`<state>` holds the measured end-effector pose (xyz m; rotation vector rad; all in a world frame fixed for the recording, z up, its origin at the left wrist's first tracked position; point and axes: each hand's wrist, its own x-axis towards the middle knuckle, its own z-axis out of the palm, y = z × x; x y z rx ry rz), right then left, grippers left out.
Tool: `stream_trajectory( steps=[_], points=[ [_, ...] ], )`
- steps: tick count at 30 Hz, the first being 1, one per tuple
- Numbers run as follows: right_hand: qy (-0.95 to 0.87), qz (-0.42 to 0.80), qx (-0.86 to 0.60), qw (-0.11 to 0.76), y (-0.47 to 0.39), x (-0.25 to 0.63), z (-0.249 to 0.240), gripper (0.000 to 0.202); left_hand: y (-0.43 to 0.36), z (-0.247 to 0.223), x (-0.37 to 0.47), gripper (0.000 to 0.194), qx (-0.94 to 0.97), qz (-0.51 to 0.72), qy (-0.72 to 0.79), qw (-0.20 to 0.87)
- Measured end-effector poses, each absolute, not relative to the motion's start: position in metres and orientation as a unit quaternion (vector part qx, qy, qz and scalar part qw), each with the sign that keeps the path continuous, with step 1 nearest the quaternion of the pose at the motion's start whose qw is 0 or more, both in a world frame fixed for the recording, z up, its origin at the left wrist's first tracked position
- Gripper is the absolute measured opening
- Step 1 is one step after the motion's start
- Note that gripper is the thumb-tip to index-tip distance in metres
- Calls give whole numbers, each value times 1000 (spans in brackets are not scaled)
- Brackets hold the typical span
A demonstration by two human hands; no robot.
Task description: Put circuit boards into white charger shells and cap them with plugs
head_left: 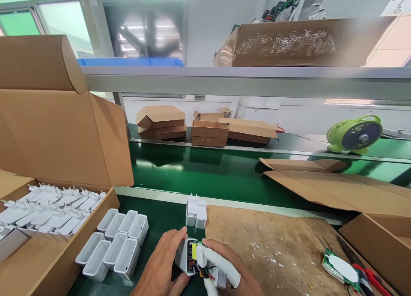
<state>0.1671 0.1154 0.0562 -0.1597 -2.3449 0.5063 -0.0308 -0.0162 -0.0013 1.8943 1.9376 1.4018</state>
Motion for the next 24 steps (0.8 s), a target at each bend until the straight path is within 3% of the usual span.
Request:
stream_trajectory(
  steps=[13,24],
  points=[
    [-906,218,-86,352,112,168,54,61,-18,9,-31,83,642,447,621,41],
    [-921,185,-60,337,115,168,53,72,-19,7,-30,82,640,456,617,35]
  ],
)
